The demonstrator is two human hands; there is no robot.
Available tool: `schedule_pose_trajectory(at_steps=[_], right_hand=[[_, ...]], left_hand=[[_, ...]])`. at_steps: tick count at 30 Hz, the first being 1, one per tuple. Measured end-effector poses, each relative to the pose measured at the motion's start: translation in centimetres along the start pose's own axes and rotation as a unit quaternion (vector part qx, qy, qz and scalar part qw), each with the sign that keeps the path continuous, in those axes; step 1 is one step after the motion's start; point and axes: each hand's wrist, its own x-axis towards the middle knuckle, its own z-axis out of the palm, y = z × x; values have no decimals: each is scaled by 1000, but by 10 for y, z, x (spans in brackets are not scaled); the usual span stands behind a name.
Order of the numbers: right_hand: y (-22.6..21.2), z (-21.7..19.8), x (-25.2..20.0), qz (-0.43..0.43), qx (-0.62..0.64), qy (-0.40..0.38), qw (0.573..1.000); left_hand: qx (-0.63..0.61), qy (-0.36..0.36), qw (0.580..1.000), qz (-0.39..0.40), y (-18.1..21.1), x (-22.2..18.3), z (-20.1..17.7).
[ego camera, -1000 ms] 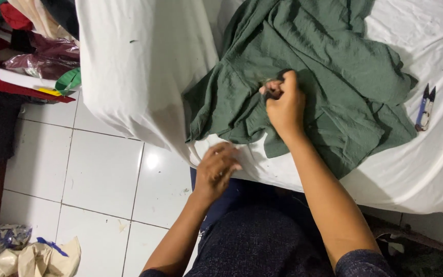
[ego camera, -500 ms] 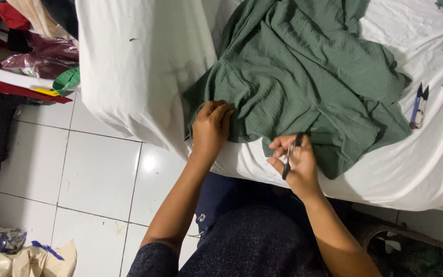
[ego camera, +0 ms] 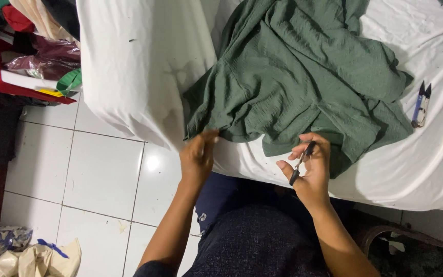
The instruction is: Using thread snips to remove loose threads and small fabric pieces from a green garment as a finishing step.
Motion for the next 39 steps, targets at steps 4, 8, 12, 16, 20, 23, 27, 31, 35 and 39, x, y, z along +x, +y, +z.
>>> schedule_pose_trajectory(at_steps=[4,8,12,16,20,23,27,31,35,39], right_hand=[[-14,0,2,-40,-78,12,996],[-15,-5,0,-79,-208,42,974],[-1,-33,11,-154,-346,100,920],[20,-51,14,-100,-512,116,845],[62,-71,2,-128,-482,112,860],[40,-74,-10,-124,-429,53,893],[-27,-96,-24,-26,-352,-177,919],[-63,-107,-16,213,-388,-329,834],[-44,-99,-2,41,-332,-254,908],[-55,-32,43,25,-264,-85,961]], left_hand=[[-100,-166,981,32,18,-26,-28],[-73,-403,912,29,33,-49,-44],[-29,-318,948,14,31,-39,-30],[11,-173,979,104,20,-2,-9],[141,-123,972,143,16,32,14],[134,-102,976,138,2,34,20],[-13,-147,974,175,18,35,-13],[-30,-372,927,38,31,28,-50],[-20,-304,951,58,54,48,-50],[15,-138,986,93,51,86,11]])
